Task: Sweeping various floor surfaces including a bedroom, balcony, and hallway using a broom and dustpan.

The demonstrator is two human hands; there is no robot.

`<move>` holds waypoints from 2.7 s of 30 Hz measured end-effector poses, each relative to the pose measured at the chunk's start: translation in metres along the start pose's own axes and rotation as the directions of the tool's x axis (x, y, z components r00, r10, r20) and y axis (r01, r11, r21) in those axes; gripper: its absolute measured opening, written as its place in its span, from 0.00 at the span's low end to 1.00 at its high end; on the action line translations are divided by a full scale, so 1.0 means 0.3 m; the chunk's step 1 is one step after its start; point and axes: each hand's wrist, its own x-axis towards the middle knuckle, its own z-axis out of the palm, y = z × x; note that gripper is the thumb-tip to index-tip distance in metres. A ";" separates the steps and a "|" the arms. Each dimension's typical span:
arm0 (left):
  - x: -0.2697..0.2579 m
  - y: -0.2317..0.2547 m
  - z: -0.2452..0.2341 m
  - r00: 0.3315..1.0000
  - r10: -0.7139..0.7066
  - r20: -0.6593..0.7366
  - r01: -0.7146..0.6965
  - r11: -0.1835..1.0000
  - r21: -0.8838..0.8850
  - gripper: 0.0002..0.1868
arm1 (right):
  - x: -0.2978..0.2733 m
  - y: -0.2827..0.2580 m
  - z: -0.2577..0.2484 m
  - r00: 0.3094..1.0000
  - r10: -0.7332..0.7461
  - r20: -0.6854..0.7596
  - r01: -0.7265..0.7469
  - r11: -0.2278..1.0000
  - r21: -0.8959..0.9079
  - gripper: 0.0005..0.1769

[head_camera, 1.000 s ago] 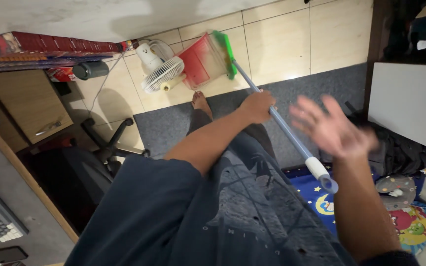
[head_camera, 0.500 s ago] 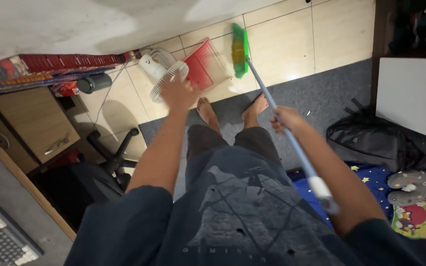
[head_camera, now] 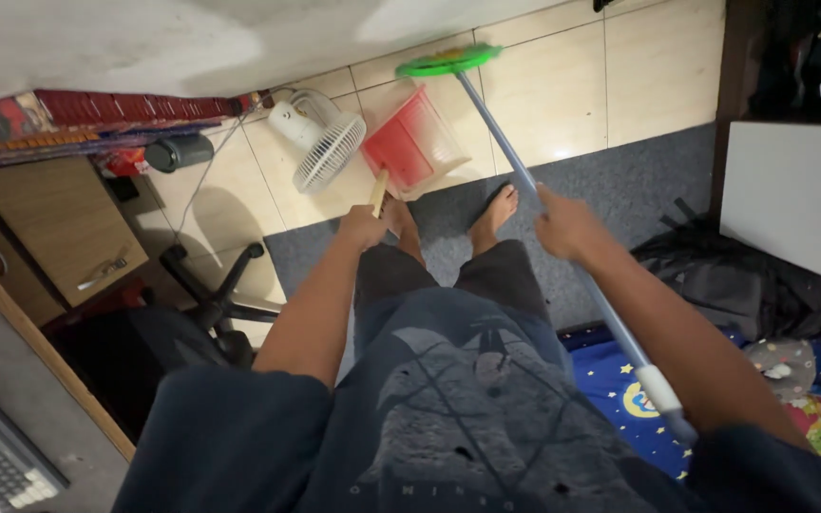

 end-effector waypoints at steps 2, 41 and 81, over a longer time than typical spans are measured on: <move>-0.102 0.097 -0.038 0.995 -0.089 0.034 0.089 0.996 -0.022 0.27 | 0.049 0.007 0.017 1.000 -0.018 0.025 0.018 1.000 -0.019 0.37; -0.305 -0.117 0.247 0.948 -0.247 -0.201 0.201 0.953 -0.227 0.22 | -0.308 -0.062 0.555 0.890 0.006 0.456 -0.096 0.980 0.173 0.15; -0.152 0.396 0.199 0.990 -0.117 -0.078 0.130 0.974 0.188 0.19 | -0.017 1.062 -0.179 0.914 0.406 0.021 -0.361 0.786 0.502 0.31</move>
